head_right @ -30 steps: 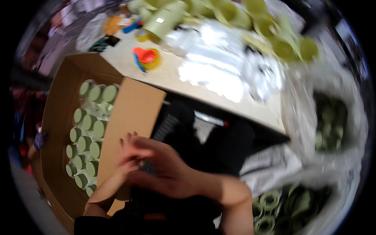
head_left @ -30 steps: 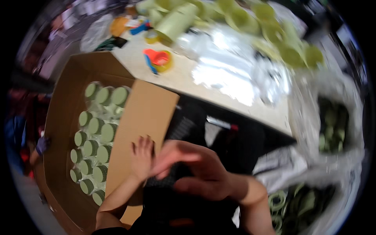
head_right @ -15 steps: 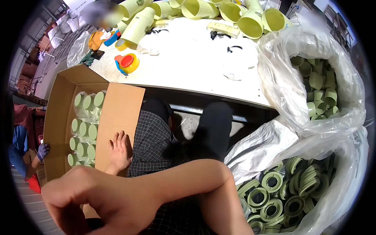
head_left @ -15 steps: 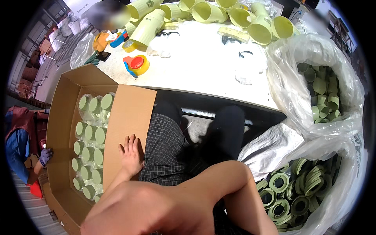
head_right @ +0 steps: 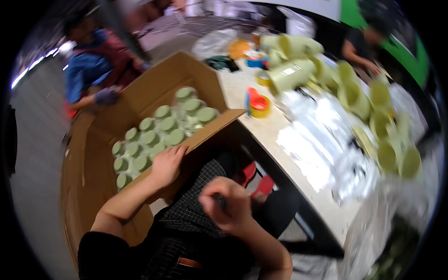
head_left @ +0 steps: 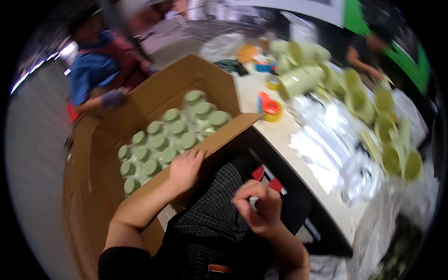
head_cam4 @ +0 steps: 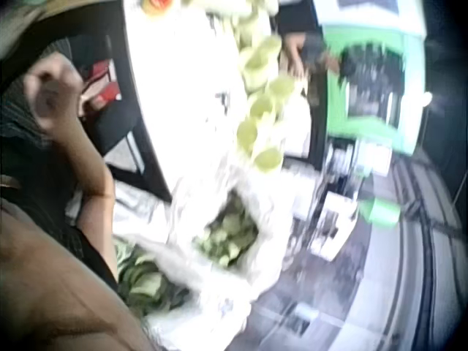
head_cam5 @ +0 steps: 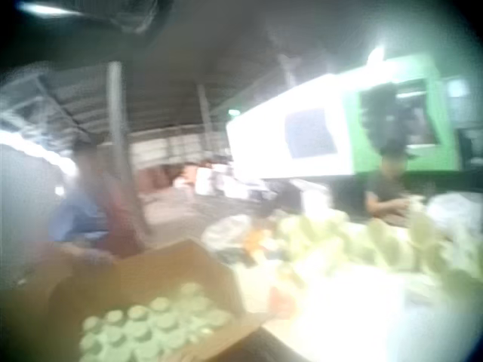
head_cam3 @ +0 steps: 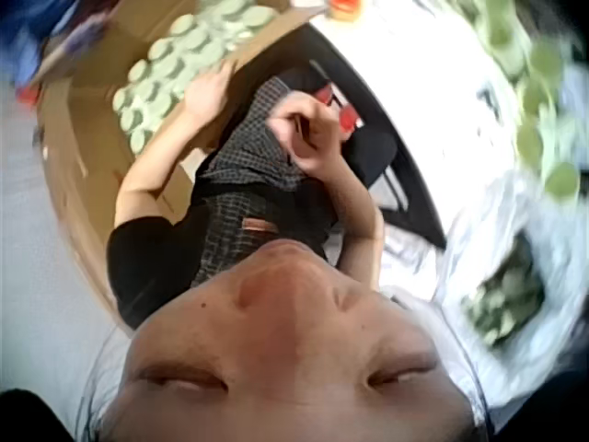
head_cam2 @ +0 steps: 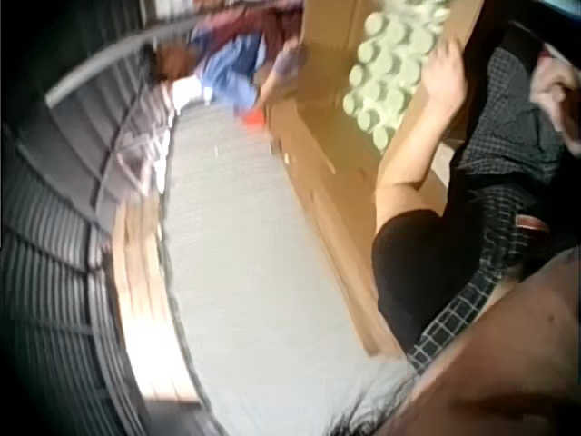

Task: The person places lids on plastic containers, inserts the containers into plastic bags, and then packs the bagged containers into a cardboard box. After filling the box, the person closes the flaps and seals it with tape using a hand dispenser.

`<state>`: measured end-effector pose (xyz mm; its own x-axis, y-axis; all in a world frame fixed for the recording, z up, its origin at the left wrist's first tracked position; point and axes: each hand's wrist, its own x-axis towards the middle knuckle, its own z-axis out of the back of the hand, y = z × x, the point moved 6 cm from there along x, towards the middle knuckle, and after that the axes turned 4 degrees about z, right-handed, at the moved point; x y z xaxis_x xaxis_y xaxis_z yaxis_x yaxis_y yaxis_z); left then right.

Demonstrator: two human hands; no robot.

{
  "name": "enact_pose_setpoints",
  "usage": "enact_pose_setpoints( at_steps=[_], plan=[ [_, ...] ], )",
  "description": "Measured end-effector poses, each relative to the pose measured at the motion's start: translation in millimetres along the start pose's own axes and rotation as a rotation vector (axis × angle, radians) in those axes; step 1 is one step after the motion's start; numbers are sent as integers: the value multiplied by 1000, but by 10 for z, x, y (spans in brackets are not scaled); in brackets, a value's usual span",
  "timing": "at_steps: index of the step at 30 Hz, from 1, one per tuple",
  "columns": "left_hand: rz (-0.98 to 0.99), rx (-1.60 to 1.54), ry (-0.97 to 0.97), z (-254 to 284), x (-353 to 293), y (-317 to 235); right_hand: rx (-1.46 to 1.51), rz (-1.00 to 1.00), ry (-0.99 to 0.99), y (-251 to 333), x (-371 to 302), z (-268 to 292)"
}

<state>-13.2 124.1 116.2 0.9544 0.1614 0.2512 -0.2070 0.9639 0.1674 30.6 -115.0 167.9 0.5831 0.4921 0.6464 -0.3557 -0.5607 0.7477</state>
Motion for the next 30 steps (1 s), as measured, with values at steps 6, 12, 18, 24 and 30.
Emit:
enact_pose_setpoints(
  at_steps=[6, 12, 18, 24, 30],
  plan=[
    [215, -10, 80, 38, 904, 79, -427, -452, -179, -1545, -1001, 478],
    [196, -57, -48, -116, 1511, -262, -163, -413, 124, -2029, -1023, -168],
    [60, -238, -27, -84, 1325, -236, -43, -803, -106, -2781, -1077, -68],
    [-6, -387, 10, 47, 758, 111, 12, -825, -416, -2772, -741, 351],
    [-279, -745, 107, 378, 332, 312, -200, -545, -465, -2438, 1211, 1244]
  ],
)
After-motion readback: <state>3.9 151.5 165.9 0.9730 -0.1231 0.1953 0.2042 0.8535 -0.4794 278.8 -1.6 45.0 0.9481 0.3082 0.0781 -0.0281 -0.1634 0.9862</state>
